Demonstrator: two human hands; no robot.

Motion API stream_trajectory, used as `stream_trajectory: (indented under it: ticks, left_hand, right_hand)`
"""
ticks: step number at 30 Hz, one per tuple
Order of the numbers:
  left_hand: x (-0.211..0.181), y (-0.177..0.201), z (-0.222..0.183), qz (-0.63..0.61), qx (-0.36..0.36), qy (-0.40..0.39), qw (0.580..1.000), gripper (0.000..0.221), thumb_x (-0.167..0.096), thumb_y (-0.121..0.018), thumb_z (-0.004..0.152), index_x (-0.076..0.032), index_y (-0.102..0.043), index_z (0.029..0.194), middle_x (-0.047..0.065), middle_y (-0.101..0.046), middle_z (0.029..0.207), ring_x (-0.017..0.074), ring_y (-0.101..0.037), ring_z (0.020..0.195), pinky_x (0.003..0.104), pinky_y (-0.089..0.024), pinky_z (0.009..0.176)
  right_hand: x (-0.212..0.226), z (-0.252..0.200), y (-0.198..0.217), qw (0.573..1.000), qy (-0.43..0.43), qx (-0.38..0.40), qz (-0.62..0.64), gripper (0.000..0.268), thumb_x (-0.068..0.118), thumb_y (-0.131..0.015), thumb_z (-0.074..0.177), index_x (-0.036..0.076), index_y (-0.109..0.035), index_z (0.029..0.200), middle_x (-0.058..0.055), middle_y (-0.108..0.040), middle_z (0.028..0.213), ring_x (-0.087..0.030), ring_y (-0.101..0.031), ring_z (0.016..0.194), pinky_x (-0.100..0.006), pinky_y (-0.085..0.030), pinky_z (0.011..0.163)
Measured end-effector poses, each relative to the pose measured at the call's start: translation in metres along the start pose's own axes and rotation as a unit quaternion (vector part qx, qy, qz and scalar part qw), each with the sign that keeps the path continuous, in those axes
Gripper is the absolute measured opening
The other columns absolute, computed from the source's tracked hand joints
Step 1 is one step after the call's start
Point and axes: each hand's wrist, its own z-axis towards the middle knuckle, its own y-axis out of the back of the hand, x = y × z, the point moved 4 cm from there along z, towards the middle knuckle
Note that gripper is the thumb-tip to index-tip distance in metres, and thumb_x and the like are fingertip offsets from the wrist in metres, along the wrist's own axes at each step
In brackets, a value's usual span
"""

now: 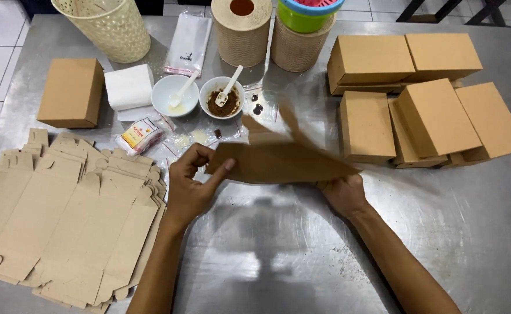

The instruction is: Assembling a cardboard box by folding flaps and applying small adhesive tabs.

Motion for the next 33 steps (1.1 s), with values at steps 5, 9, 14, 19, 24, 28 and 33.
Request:
stream_trajectory:
  ticks: [5,9,14,19,24,28,33]
  left_hand:
    - [0.008,-0.006,0.000,-0.053,-0.050,0.054,0.996,0.023,-0.015,-0.084,0.093,-0.007,-0.063,0.089,0.006,-0.060,0.063,0.0100,-0.051,0.064,0.030,-0.054,0.072]
    - [0.011,-0.007,-0.001,-0.080,-0.057,0.096,0.990,0.023,-0.017,-0.081,0.094,-0.005,-0.062,0.100,0.012,-0.073,0.077,0.0125,-0.060,0.072,0.033,-0.057,0.071]
    - [0.009,-0.012,-0.001,-0.037,-0.037,0.123,0.991,0.035,-0.015,-0.076,0.094,-0.002,-0.057,0.120,0.020,-0.076,0.089,0.0226,-0.069,0.076,0.040,-0.059,0.072]
    - [0.002,-0.016,-0.001,0.038,-0.015,0.098,0.994,0.033,-0.012,-0.073,0.091,-0.005,-0.058,0.120,0.018,-0.078,0.086,0.0243,-0.073,0.069,0.035,-0.057,0.060]
    - [0.004,-0.018,0.000,0.038,0.004,0.040,0.998,0.026,-0.008,-0.068,0.096,-0.005,-0.056,0.119,0.018,-0.077,0.088,0.0254,-0.073,0.071,0.035,-0.059,0.064]
    - [0.002,-0.022,-0.002,0.025,0.016,0.035,0.999,0.026,-0.008,-0.069,0.095,-0.005,-0.057,0.118,0.017,-0.076,0.087,0.0238,-0.072,0.068,0.036,-0.058,0.062]
    - [-0.003,-0.024,-0.002,0.017,0.060,0.020,0.998,0.033,-0.008,-0.065,0.090,-0.006,-0.052,0.121,0.015,-0.073,0.081,0.0239,-0.067,0.061,0.037,-0.055,0.058]
  right_hand:
    - [0.109,0.008,0.030,0.765,-0.123,0.039,0.632,0.030,0.010,-0.051,0.086,0.000,-0.065,0.110,-0.012,-0.063,0.102,-0.025,-0.066,0.087,-0.052,-0.058,0.093]
    - [0.077,0.012,0.026,0.854,-0.107,0.046,0.507,0.040,0.010,-0.059,0.090,-0.007,-0.062,0.127,-0.014,-0.067,0.101,-0.022,-0.073,0.084,-0.043,-0.064,0.080]
    - [0.064,0.013,0.027,0.887,-0.108,0.021,0.448,0.027,0.009,-0.063,0.095,-0.007,-0.067,0.116,-0.015,-0.070,0.089,-0.019,-0.070,0.077,-0.035,-0.061,0.071]
    - [0.085,0.013,0.037,0.909,-0.120,-0.014,0.399,0.017,0.012,-0.068,0.098,-0.004,-0.070,0.102,-0.007,-0.067,0.076,-0.011,-0.066,0.069,-0.025,-0.058,0.063]
    - [0.093,0.010,0.045,0.933,-0.077,-0.034,0.350,0.009,0.006,-0.074,0.093,-0.003,-0.072,0.094,-0.010,-0.066,0.069,-0.010,-0.064,0.064,-0.027,-0.057,0.057]
    - [0.115,0.010,0.060,0.941,-0.060,-0.021,0.332,0.008,0.002,-0.073,0.090,-0.005,-0.074,0.092,-0.009,-0.063,0.067,-0.011,-0.058,0.064,-0.029,-0.055,0.054]
    - [0.113,0.007,0.070,0.967,-0.079,0.087,0.226,0.020,0.004,-0.069,0.087,-0.003,-0.070,0.069,-0.010,-0.056,0.051,-0.014,-0.053,0.050,-0.031,-0.049,0.044]
